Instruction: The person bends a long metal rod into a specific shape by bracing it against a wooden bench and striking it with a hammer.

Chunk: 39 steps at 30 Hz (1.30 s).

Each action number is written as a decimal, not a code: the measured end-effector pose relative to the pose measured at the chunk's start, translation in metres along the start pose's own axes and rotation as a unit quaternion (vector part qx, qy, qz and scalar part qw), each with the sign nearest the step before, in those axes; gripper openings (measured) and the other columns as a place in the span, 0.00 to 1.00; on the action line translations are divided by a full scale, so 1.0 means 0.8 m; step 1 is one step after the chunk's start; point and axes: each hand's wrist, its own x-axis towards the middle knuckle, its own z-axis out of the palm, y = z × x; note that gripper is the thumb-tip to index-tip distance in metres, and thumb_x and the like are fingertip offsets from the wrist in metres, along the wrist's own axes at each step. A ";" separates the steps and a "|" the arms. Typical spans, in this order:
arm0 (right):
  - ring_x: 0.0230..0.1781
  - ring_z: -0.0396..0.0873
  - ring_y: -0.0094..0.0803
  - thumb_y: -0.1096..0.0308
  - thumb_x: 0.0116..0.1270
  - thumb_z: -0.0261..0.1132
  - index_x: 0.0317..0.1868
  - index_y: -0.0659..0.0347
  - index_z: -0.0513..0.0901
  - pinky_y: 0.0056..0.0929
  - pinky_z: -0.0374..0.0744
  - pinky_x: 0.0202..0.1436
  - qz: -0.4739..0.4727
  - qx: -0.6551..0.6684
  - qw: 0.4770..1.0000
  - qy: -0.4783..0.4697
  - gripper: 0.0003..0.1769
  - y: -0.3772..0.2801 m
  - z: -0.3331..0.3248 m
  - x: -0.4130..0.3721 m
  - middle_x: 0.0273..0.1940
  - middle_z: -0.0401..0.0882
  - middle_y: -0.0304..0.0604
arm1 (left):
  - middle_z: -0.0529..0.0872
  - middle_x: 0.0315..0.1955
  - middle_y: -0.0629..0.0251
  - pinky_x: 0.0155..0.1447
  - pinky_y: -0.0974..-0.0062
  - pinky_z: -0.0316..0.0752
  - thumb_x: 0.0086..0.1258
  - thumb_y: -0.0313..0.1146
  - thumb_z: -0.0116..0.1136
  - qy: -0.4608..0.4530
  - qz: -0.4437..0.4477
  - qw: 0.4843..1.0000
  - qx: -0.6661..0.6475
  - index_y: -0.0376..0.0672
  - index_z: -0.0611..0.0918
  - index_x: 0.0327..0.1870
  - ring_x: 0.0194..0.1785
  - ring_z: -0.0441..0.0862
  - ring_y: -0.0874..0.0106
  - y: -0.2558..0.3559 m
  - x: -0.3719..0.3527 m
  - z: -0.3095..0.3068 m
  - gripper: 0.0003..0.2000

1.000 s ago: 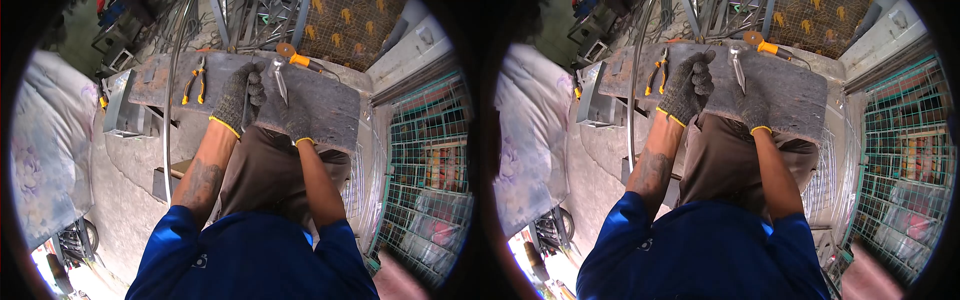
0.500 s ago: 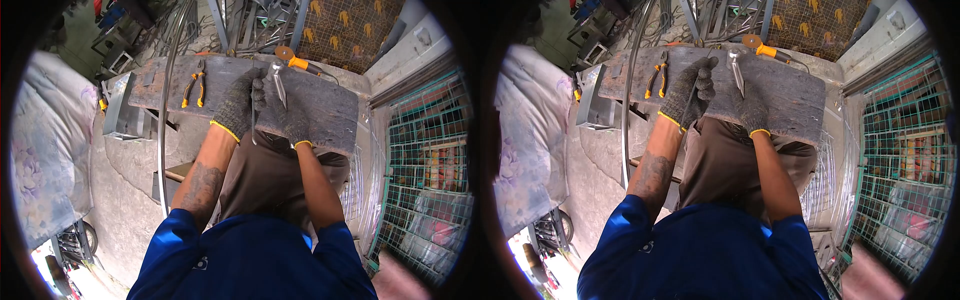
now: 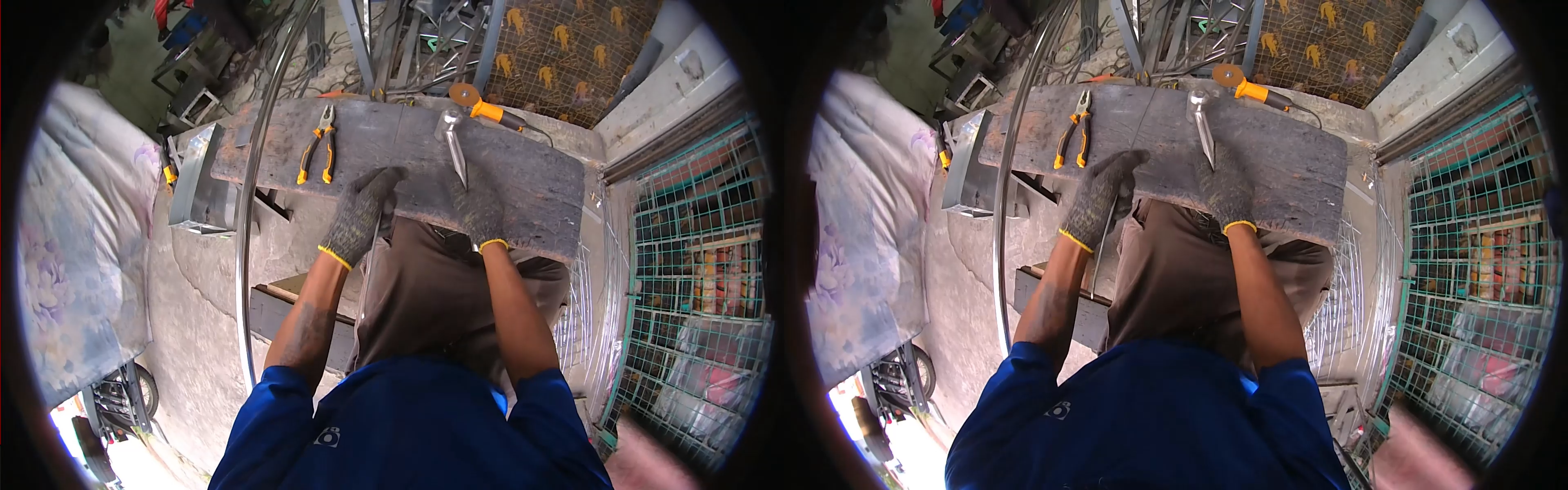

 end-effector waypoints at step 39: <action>0.56 0.76 0.62 0.46 0.72 0.57 0.64 0.59 0.72 0.54 0.74 0.59 0.042 -0.002 0.997 -0.070 0.30 -0.003 -0.013 0.002 0.58 0.77 0.60 | 0.82 0.48 0.59 0.52 0.72 0.79 0.58 0.35 0.74 -0.123 0.149 0.801 0.567 0.42 0.69 0.70 0.49 0.81 0.68 -0.105 -0.114 -0.082 0.38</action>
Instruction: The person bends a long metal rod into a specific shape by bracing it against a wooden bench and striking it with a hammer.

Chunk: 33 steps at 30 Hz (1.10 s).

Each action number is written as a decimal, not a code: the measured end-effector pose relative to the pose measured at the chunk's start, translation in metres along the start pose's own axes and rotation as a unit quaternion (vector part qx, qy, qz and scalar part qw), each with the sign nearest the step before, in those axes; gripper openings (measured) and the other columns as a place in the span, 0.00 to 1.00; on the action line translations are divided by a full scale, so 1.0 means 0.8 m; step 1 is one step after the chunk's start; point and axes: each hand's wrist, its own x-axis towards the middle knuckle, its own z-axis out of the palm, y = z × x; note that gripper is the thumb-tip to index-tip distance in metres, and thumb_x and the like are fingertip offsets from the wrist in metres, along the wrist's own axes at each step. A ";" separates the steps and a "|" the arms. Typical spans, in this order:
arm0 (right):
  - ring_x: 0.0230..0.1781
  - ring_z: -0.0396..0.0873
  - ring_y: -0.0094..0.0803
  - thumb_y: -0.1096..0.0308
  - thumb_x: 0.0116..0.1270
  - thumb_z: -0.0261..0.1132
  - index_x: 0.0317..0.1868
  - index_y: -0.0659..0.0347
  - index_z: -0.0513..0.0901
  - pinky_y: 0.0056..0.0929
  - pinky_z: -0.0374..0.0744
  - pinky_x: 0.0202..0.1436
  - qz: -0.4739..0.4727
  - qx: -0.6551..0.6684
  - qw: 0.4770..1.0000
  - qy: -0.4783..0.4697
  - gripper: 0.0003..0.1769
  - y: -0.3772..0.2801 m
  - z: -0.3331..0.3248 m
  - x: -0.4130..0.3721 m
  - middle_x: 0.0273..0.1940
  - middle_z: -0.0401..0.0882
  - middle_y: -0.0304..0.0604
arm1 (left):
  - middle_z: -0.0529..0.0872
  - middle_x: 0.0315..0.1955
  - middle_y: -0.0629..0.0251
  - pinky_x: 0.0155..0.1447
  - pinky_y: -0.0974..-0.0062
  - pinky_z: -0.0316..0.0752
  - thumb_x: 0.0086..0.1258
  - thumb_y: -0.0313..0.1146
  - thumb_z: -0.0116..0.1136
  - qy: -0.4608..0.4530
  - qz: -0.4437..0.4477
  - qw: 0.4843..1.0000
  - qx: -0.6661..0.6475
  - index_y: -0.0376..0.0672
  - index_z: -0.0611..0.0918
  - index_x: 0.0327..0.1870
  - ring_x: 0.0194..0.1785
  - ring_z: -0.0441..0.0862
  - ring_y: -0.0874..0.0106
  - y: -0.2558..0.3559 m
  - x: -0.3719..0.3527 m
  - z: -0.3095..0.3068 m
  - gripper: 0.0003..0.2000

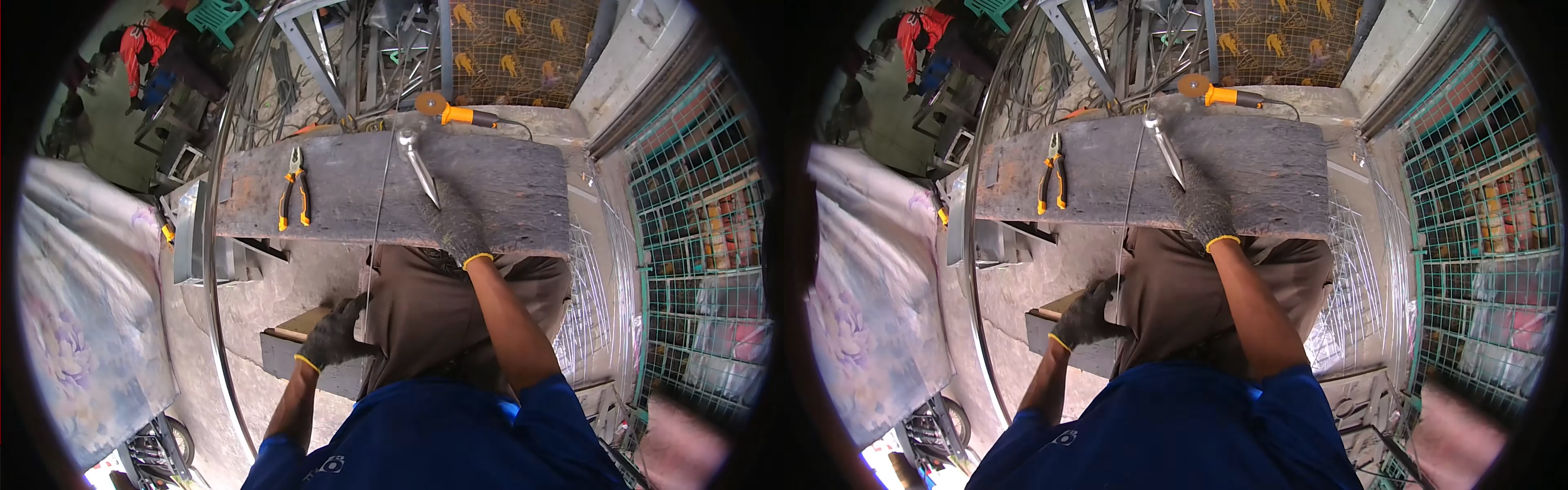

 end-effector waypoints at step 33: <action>0.58 0.76 0.60 0.45 0.71 0.56 0.66 0.56 0.72 0.53 0.74 0.61 0.005 -0.006 1.000 -0.019 0.31 0.004 0.001 0.004 0.60 0.77 0.57 | 0.82 0.31 0.62 0.42 0.71 0.75 0.77 0.40 0.51 0.143 -0.185 0.901 -0.366 0.38 0.81 0.48 0.36 0.79 0.74 -0.009 0.098 0.057 0.14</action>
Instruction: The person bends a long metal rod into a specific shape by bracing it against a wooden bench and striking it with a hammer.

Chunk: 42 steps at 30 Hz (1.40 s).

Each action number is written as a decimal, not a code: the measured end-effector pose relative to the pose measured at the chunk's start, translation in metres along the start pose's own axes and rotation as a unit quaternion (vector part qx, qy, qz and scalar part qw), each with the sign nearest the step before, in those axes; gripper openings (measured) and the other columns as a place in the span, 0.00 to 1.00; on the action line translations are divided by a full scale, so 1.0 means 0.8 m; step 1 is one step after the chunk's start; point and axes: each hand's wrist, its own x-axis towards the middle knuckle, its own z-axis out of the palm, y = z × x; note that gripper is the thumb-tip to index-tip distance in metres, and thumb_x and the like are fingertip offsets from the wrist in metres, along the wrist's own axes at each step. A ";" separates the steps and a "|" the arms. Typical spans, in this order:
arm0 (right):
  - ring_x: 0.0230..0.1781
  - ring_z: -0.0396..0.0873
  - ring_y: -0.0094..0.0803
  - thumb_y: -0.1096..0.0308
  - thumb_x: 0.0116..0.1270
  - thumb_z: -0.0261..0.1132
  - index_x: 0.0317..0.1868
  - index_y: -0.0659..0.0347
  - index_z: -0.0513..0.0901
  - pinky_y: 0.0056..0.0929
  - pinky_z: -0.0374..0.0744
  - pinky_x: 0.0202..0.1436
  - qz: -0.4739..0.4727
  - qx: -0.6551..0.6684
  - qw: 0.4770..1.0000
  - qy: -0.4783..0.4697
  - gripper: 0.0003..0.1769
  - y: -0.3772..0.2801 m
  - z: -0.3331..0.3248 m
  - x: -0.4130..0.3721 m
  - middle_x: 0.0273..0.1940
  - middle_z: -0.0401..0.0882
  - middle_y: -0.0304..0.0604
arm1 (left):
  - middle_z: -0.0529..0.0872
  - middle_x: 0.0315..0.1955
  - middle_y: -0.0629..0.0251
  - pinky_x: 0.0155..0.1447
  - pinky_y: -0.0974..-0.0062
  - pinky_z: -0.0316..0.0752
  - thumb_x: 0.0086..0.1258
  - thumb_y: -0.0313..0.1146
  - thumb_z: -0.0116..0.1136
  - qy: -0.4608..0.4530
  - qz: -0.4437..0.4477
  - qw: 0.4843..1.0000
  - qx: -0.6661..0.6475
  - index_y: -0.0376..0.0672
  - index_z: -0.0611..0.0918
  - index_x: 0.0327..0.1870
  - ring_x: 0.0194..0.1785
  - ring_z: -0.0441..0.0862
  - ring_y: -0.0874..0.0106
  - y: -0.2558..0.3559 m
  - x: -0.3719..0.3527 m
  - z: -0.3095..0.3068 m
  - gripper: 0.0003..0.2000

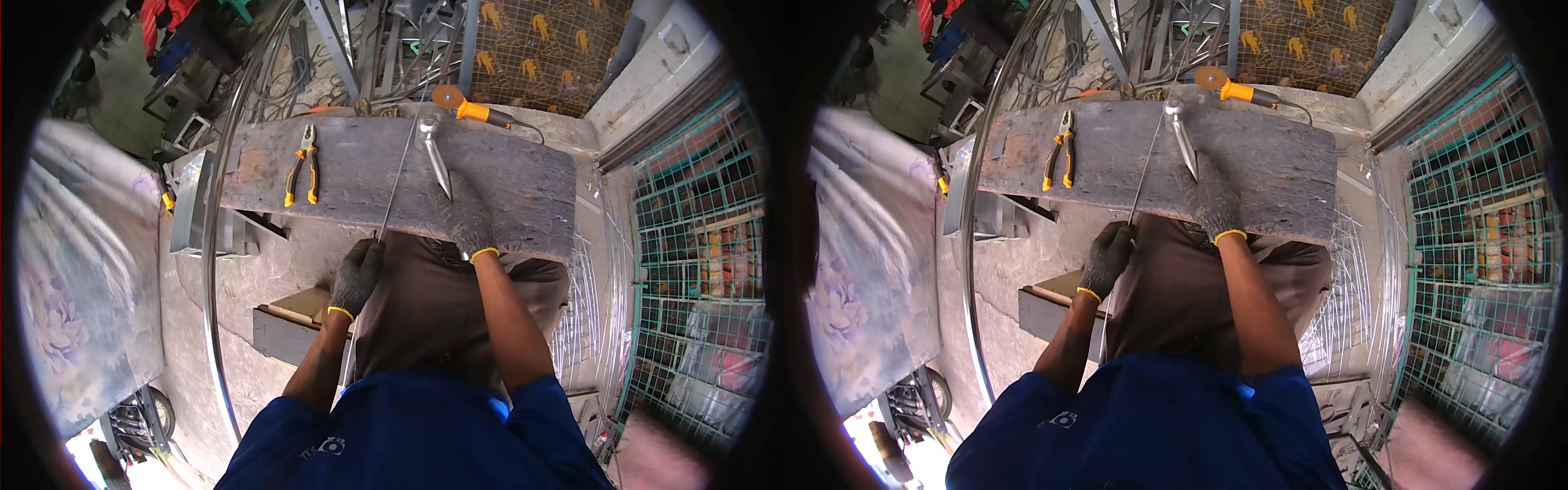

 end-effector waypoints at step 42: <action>0.46 0.83 0.41 0.56 0.74 0.61 0.58 0.66 0.75 0.37 0.80 0.52 -0.022 0.147 0.957 0.250 0.23 0.004 0.004 -0.028 0.47 0.82 0.53 | 0.73 0.21 0.79 0.29 0.80 0.62 0.77 0.42 0.57 0.079 -0.185 0.973 -0.115 0.46 0.80 0.29 0.26 0.65 0.85 -0.094 -0.242 -0.071 0.15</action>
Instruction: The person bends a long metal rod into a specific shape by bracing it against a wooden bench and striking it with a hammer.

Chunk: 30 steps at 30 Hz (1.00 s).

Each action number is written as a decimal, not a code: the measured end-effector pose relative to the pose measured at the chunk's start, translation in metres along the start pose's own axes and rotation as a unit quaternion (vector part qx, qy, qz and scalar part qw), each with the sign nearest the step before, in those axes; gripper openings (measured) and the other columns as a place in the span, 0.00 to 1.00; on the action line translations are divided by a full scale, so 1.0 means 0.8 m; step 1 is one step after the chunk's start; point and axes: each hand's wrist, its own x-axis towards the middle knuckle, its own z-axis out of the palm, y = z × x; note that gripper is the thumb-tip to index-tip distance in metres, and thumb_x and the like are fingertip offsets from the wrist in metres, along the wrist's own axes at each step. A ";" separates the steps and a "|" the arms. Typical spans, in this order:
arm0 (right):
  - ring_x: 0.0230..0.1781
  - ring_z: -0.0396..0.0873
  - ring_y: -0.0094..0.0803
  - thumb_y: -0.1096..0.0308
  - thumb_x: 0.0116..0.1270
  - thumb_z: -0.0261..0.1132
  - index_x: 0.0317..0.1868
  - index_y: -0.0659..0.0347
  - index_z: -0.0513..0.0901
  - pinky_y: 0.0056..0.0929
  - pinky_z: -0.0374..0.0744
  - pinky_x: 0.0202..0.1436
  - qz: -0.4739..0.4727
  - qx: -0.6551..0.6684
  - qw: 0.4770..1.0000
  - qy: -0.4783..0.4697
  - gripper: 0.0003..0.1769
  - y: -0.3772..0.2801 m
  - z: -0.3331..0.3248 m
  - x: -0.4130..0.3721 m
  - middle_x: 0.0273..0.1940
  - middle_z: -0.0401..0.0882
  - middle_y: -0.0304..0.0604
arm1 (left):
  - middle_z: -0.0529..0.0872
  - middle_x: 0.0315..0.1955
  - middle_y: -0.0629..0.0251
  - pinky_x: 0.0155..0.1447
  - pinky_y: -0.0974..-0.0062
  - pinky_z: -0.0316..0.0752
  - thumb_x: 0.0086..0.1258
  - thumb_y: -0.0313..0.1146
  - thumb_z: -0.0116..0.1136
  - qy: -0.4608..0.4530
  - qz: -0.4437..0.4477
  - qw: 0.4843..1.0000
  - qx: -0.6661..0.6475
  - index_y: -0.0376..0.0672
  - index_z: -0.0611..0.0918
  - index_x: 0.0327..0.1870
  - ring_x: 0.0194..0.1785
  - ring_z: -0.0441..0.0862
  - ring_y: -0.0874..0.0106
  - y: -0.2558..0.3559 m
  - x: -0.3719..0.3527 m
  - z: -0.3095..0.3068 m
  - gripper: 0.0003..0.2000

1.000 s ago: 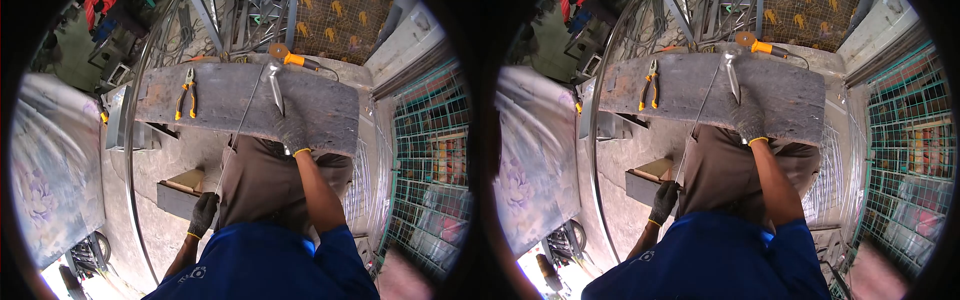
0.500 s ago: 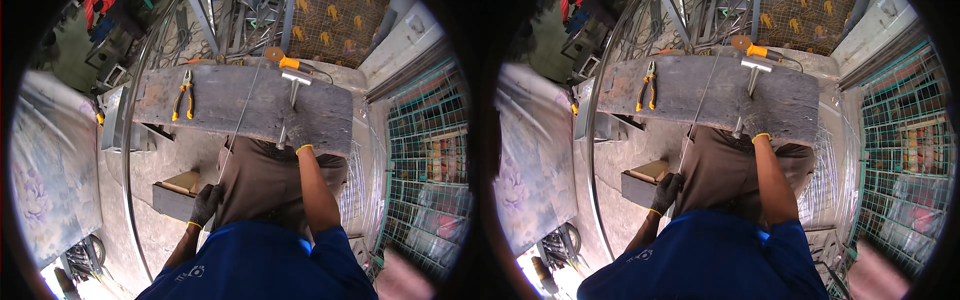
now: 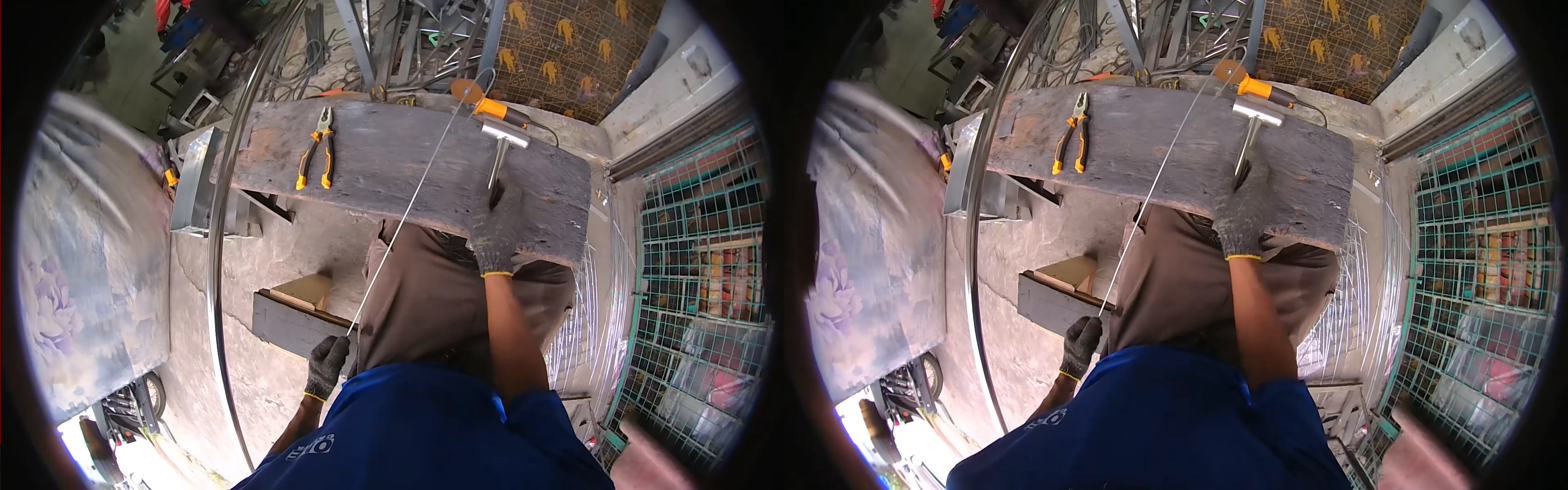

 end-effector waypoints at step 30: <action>0.43 0.83 0.39 0.68 0.71 0.64 0.53 0.64 0.81 0.32 0.81 0.48 -0.150 0.046 0.943 -0.294 0.13 -0.068 0.034 -0.041 0.44 0.84 0.47 | 0.80 0.32 0.69 0.36 0.80 0.73 0.77 0.37 0.56 -0.093 0.171 0.981 -0.026 0.38 0.82 0.49 0.31 0.76 0.82 0.219 0.044 0.051 0.11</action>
